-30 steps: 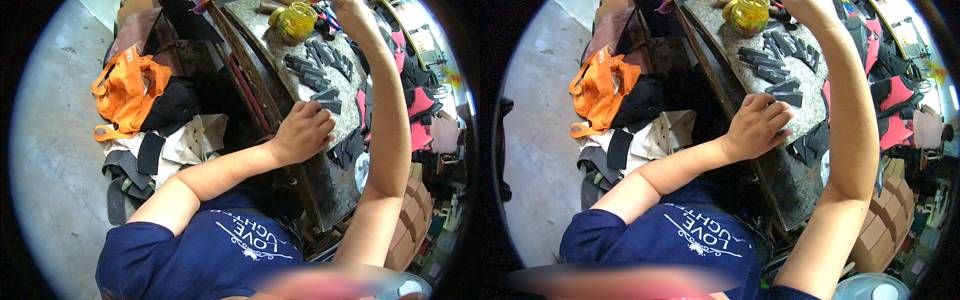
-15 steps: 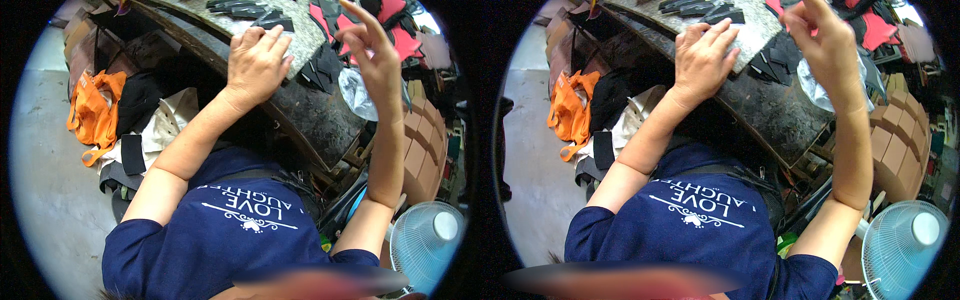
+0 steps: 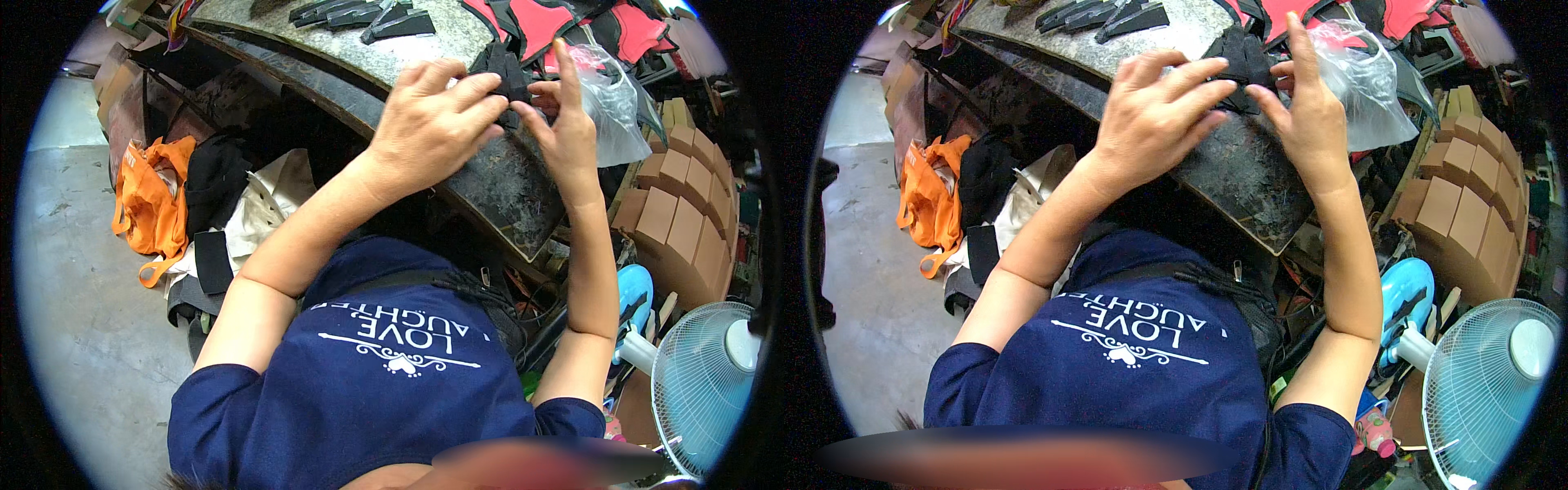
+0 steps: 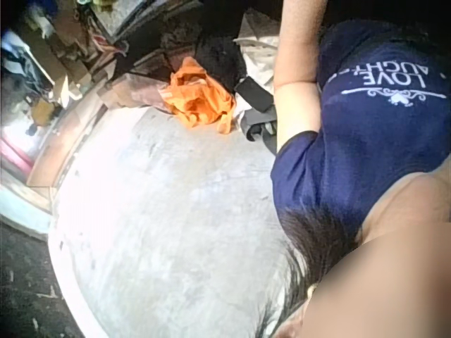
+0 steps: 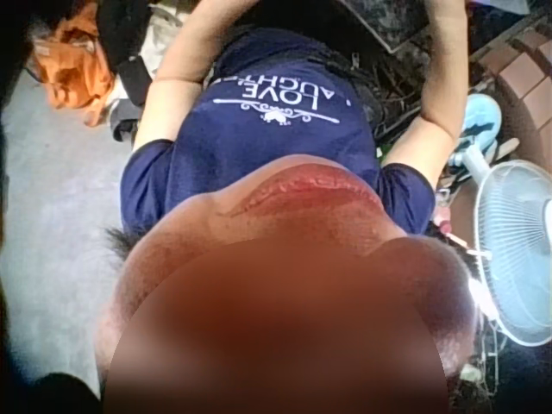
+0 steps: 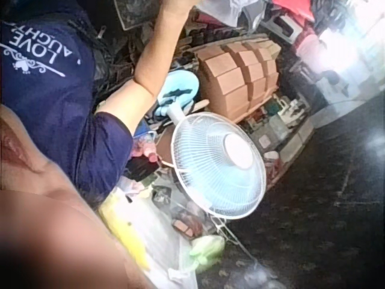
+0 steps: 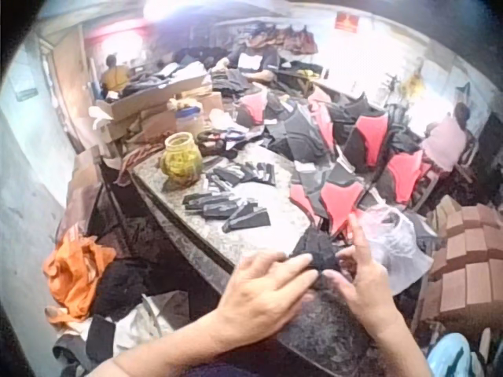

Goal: The person repeatedly picks up small black fabric pieces from a table, applies a yellow substance from a jar to the edges, and places them back down. The person handles the pieces one at a time in a repetitive cycle.

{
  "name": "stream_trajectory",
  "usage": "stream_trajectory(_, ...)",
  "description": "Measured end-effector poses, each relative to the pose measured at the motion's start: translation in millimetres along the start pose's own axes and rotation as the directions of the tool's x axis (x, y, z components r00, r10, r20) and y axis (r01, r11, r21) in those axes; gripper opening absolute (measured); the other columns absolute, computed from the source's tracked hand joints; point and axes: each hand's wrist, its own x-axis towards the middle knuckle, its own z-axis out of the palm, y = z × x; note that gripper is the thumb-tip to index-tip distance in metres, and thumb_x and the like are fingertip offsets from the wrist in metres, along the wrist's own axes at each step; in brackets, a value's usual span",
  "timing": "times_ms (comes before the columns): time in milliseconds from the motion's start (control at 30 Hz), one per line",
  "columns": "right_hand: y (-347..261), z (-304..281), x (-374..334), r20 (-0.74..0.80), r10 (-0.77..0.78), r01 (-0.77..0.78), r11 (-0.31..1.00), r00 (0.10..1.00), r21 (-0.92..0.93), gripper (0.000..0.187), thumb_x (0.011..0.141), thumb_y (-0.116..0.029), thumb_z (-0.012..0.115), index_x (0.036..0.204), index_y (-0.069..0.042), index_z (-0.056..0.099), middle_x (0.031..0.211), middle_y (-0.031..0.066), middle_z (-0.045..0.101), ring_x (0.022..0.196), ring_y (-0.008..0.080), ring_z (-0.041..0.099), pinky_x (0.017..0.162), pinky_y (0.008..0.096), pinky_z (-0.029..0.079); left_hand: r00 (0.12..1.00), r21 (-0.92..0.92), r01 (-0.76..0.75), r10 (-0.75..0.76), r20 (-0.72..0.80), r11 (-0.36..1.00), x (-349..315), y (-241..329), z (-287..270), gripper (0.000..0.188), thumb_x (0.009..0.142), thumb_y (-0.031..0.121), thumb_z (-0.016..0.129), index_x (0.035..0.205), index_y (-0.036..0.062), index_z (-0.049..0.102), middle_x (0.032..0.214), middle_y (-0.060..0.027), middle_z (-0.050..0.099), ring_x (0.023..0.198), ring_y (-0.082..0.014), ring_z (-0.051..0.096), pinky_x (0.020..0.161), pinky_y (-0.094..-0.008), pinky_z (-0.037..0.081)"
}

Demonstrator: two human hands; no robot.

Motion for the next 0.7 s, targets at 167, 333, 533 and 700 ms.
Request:
stream_trajectory(167, 2.4, -2.5, 7.6, 0.022, 0.048, -0.047, 0.998, 0.999, -0.048, 0.092, 0.086, -0.003, 0.077, 0.162, -0.024, 0.029, 0.096, 0.0065, 0.073, 0.081, 0.0148, 0.071, 0.073, 0.0319, 0.059, 0.988, 0.016, 0.034, -0.036, 0.148, 0.999, 2.8, 4.2, 9.4, 0.038, 0.085, 0.035, 0.075, 0.116, 0.0131, 0.073, 0.126, -0.0002, 0.067, 0.116, -0.0246, 0.057, 0.103, -0.0418, 0.041)
stream_trajectory(333, 4.3, -25.9, 5.4, -0.069, 0.213, -0.163, 0.888, 0.975, 0.43, 0.078, 0.093, 0.0, 0.069, 0.16, -0.014, 0.032, 0.092, 0.0058, 0.072, 0.076, 0.0134, 0.071, 0.071, 0.0277, 0.059, 0.988, -0.004, 0.037, -0.036, 0.147, 0.999, 0.6, 4.1, 10.2, 0.036, 0.086, 0.032, 0.075, 0.116, 0.013, 0.073, 0.129, -0.0016, 0.066, 0.118, -0.0254, 0.057, 0.105, -0.043, 0.04)
stream_trajectory(533, -13.2, -34.6, -7.1, 0.022, 0.318, -0.252, 0.706, 0.948, 0.662, 0.069, 0.097, 0.0, 0.065, 0.157, -0.007, 0.034, 0.091, 0.0055, 0.071, 0.075, 0.0144, 0.072, 0.068, 0.0249, 0.058, 0.998, -0.076, 0.023, -0.018, 0.064, 0.997, 5.7, 6.3, 4.3, 0.035, 0.086, 0.025, 0.076, 0.118, 0.0104, 0.072, 0.13, -0.0064, 0.067, 0.121, -0.0302, 0.058, 0.103, -0.044, 0.043)
stream_trajectory(700, -51.8, -25.1, -21.9, 0.151, 0.282, -0.289, 0.555, 0.948, 0.78, 0.07, 0.096, 0.0, 0.066, 0.157, -0.004, 0.033, 0.088, 0.0073, 0.071, 0.075, 0.0143, 0.071, 0.07, 0.0263, 0.059, 0.81, -0.865, 0.444, -0.517, 0.275, 0.235, 9.2, 21.4, -0.2, 0.027, 0.096, 0.016, 0.072, 0.114, -0.0032, 0.067, 0.086, -0.007, 0.072, 0.069, -0.0118, 0.065, 0.064, -0.0274, 0.054)
